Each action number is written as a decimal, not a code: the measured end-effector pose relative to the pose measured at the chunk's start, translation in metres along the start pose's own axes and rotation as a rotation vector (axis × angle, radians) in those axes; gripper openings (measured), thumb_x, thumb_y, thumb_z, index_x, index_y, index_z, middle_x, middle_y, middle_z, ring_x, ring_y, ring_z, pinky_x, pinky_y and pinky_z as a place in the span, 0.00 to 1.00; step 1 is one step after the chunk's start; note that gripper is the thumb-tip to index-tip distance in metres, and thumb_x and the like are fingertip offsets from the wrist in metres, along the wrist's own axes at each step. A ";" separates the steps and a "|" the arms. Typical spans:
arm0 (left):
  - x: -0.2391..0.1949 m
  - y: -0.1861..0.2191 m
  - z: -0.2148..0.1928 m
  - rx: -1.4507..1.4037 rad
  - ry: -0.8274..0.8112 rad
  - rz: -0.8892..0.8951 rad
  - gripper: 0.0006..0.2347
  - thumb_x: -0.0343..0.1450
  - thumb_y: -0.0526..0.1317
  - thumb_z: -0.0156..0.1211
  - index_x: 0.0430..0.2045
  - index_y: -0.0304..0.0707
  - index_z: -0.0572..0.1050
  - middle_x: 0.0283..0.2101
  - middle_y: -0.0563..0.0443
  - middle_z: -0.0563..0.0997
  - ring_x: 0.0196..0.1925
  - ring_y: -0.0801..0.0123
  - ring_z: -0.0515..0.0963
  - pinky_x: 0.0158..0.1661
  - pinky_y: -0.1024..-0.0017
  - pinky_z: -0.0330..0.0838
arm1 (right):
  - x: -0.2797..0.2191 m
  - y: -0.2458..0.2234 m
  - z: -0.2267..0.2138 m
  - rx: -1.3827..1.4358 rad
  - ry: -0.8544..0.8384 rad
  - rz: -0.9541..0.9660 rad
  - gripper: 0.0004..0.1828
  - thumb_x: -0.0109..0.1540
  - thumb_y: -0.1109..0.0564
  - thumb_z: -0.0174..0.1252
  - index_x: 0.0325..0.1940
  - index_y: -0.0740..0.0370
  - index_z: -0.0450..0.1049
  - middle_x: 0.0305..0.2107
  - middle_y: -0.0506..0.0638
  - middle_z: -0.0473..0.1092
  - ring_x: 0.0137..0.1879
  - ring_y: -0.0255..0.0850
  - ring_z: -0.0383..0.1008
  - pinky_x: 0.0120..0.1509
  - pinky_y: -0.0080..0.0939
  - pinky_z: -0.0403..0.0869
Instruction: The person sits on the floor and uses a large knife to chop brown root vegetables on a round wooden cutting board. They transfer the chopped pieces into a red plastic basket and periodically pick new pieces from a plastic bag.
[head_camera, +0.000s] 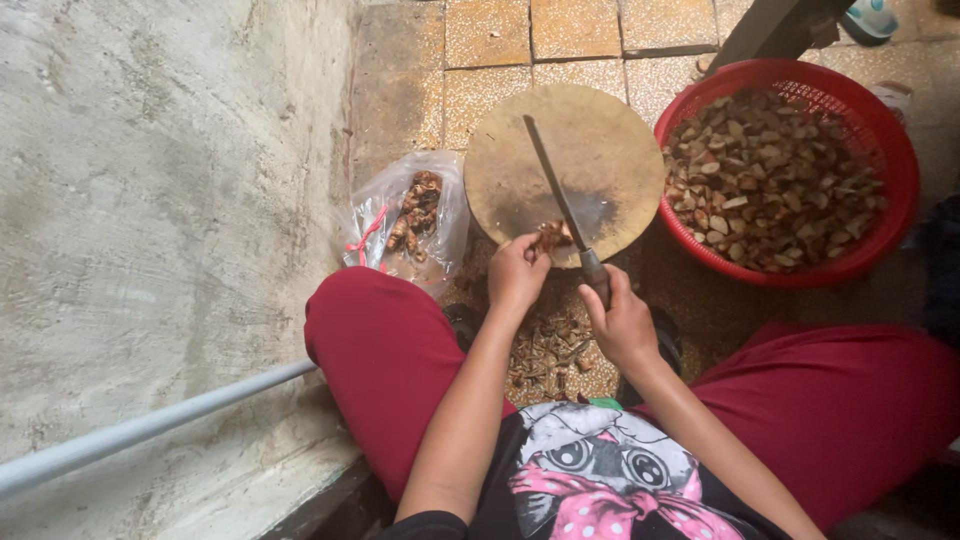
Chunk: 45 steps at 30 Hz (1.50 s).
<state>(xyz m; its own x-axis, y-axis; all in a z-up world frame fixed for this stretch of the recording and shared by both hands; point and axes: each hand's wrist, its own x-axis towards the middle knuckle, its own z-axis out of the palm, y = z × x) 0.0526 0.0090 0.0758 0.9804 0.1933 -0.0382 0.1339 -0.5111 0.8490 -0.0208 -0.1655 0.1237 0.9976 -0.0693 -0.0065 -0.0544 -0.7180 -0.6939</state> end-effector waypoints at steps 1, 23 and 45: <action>0.002 0.000 -0.001 0.012 -0.009 0.022 0.16 0.62 0.39 0.66 0.44 0.41 0.83 0.32 0.44 0.82 0.32 0.60 0.83 0.37 0.66 0.77 | 0.001 0.001 -0.003 0.019 -0.002 0.036 0.25 0.68 0.40 0.54 0.64 0.55 0.65 0.36 0.64 0.76 0.43 0.64 0.78 0.44 0.58 0.74; 0.003 -0.018 0.000 -0.149 -0.093 -0.005 0.11 0.64 0.41 0.68 0.37 0.39 0.84 0.26 0.46 0.80 0.28 0.67 0.81 0.33 0.69 0.74 | 0.009 -0.002 0.004 0.106 0.116 -0.119 0.20 0.72 0.44 0.46 0.59 0.61 0.68 0.33 0.65 0.74 0.39 0.63 0.78 0.41 0.58 0.73; 0.007 -0.036 -0.001 -0.278 -0.075 -0.107 0.13 0.71 0.38 0.59 0.49 0.39 0.78 0.43 0.43 0.77 0.31 0.66 0.86 0.37 0.67 0.78 | 0.048 0.043 -0.022 0.208 0.050 0.503 0.26 0.72 0.36 0.45 0.50 0.61 0.73 0.25 0.48 0.72 0.25 0.37 0.75 0.29 0.43 0.73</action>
<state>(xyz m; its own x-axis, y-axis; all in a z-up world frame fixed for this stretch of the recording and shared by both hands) 0.0549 0.0299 0.0456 0.9721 0.1663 -0.1653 0.2026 -0.2405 0.9493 0.0240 -0.2146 0.1091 0.8472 -0.4056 -0.3431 -0.5093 -0.4363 -0.7418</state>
